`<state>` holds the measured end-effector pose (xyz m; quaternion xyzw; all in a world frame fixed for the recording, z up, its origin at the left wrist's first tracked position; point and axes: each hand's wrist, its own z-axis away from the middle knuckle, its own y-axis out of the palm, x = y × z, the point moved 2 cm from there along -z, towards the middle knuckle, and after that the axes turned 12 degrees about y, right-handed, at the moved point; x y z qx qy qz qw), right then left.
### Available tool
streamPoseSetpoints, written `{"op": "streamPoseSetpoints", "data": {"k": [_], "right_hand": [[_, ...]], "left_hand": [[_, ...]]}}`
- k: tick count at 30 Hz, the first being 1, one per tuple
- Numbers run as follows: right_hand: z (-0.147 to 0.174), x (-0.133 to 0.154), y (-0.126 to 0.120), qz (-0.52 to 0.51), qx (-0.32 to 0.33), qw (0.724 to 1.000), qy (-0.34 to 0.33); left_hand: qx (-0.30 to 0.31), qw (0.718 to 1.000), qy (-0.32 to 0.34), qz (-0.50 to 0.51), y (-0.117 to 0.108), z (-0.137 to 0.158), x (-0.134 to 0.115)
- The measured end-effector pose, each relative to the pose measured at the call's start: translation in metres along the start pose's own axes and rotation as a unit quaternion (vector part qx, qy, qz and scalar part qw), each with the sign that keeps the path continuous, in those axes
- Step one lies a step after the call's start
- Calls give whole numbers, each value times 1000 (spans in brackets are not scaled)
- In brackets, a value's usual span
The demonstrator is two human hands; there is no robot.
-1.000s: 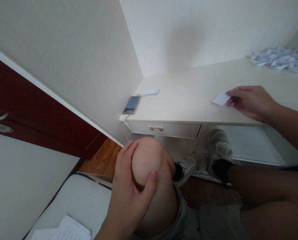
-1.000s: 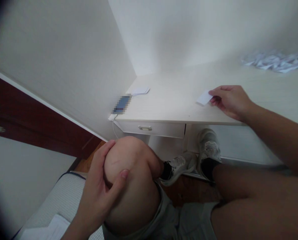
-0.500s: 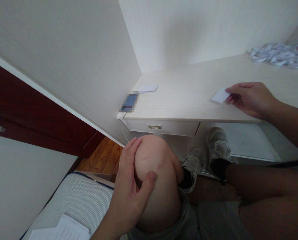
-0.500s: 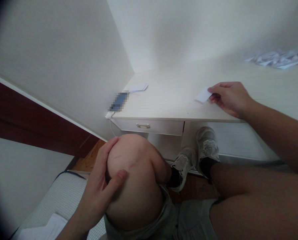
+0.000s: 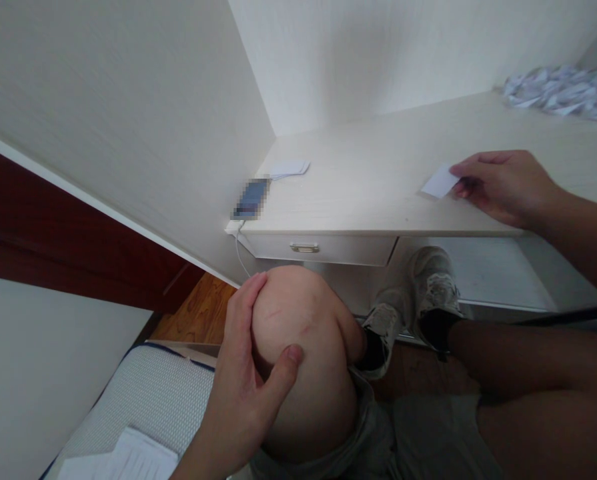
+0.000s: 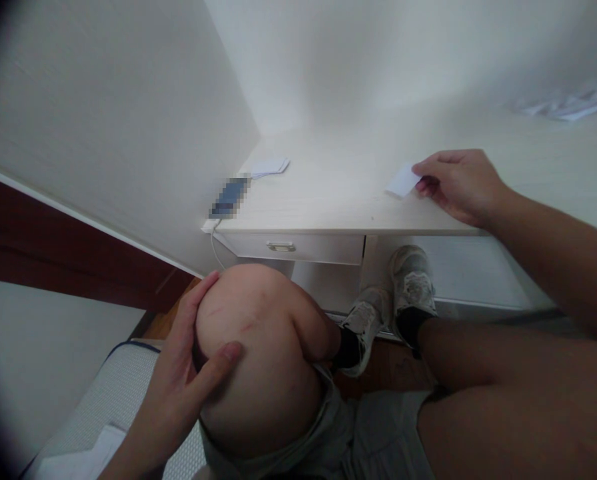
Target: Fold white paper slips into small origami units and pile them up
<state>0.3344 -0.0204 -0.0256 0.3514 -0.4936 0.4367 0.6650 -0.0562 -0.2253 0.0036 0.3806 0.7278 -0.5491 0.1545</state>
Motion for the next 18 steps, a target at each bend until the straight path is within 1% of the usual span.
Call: {"op": "streamPoseSetpoints", "data": {"k": [5,11,18], "right_hand": [[1,-1,0,-1,-3,1000,-9],[5,0,2,24,3,1000,-9],[-4,-7,-4,71,18,997,-35]], "left_hand": [[-7,1000,-5,4,0,1,1],[-1,1000,-19,14,5,-2,1],[-51,995,7,-86,21,-17,-6]]}}
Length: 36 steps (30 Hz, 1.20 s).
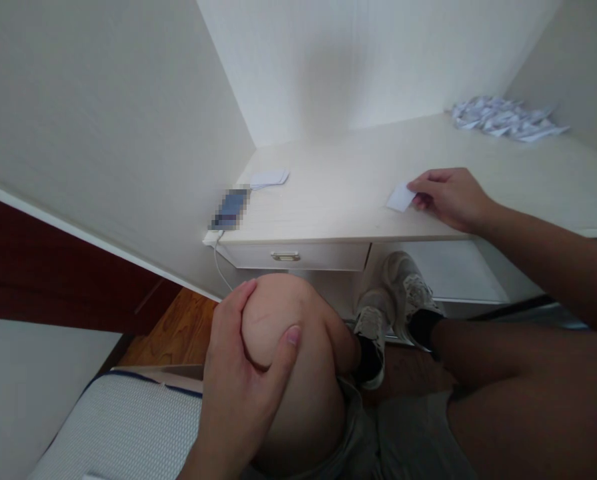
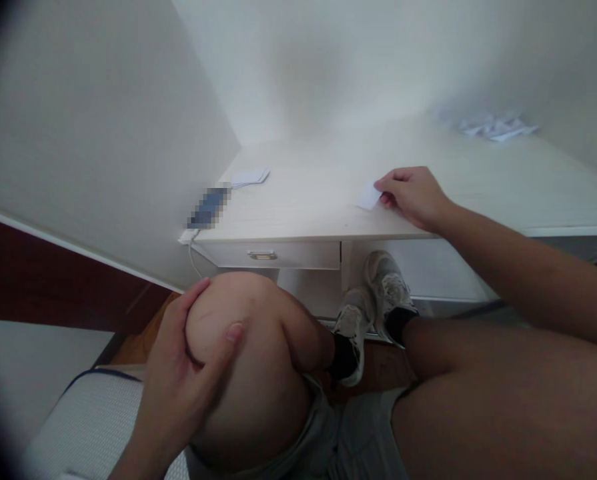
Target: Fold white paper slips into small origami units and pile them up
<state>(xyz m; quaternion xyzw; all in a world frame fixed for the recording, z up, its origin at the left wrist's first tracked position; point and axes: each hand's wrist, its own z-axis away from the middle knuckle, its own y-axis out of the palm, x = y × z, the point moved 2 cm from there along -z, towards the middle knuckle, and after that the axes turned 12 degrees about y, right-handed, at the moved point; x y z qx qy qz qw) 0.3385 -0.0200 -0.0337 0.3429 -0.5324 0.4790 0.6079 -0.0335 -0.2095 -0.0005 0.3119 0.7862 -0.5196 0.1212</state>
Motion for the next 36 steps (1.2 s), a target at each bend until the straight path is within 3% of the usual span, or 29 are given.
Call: {"op": "streamPoseSetpoints", "data": {"k": [7,18,29,36], "right_hand": [[-7,-7,-4,41,13,999,-31],[-5,-6,-2,48,4,999,-16],[1,-2,-1,37,2,999,1],[3,0,-3,34,6,999,-18]], "left_hand": [[23,999,39,11,11,-3,-6],[52,993,104,21,13,5,-9],[3,987,156,-25,18,21,9],[29,987,152,-44,12,41,38]]}}
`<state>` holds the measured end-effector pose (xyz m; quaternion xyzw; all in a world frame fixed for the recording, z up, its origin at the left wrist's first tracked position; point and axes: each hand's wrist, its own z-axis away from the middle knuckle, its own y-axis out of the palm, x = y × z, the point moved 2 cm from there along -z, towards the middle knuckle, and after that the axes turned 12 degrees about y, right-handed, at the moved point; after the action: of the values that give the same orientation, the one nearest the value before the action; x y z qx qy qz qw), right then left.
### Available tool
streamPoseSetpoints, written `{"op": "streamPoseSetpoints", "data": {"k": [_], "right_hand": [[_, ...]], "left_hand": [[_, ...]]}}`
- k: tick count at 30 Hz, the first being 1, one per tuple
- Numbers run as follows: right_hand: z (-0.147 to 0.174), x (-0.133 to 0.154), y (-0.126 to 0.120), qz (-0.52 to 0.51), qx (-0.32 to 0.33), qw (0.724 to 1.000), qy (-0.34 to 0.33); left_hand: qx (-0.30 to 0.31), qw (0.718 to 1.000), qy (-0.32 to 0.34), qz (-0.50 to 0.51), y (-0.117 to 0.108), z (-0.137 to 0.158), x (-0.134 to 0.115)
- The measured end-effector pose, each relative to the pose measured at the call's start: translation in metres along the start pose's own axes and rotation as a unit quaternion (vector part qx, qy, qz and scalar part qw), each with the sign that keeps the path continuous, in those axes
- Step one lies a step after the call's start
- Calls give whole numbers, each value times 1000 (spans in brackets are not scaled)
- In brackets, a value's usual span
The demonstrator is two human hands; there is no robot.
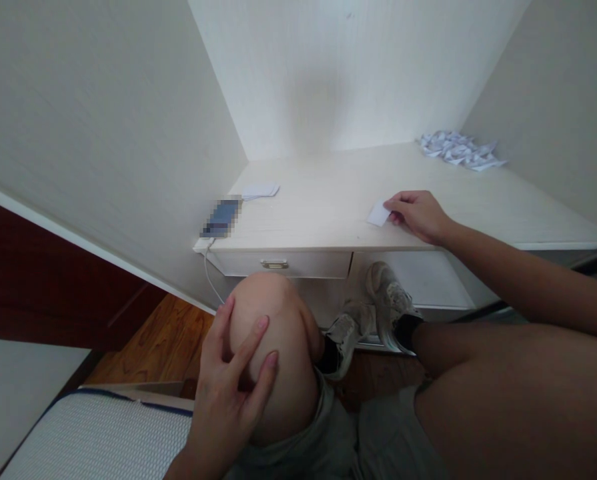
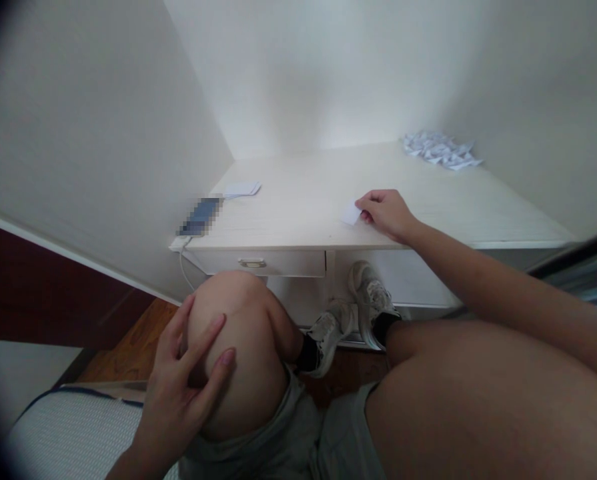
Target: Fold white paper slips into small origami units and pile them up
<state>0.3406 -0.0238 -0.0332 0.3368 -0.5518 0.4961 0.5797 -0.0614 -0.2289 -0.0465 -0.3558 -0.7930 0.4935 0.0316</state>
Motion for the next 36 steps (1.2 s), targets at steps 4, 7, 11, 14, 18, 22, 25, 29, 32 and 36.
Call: {"op": "streamPoseSetpoints", "data": {"k": [4,7,11,14,18,22,25,29,32,36], "right_hand": [[-3,-3,-2,2,-11,1000,-3],[-7,-6,-2,7,-10,1000,-15],[-12,-10,-3,19,-7,999,-31],[-12,-10,-4,24,-9,999,-35],[-11,-9,-4,26,-8,999,-42],[-11,-10,-4,20,-7,999,-40],[-12,-10,-4,13,-4,999,-41],[-11,-10,-3,-11,2,999,-34],[-11,-10,-3,-22,5,999,-31],[-12,-11,-3,-31,7,999,-29]], "left_hand": [[7,997,-17,-76,12,41,21],[-7,992,-58,-110,24,72,34],[-5,987,-114,-109,35,93,47],[6,986,-135,-100,42,95,56],[30,984,-152,-84,49,94,69],[79,992,-77,-61,48,116,80],[138,989,56,-25,51,139,89],[194,979,-37,-42,74,130,118],[220,971,-83,-50,106,82,143],[266,954,-125,-60,158,1,177]]}}
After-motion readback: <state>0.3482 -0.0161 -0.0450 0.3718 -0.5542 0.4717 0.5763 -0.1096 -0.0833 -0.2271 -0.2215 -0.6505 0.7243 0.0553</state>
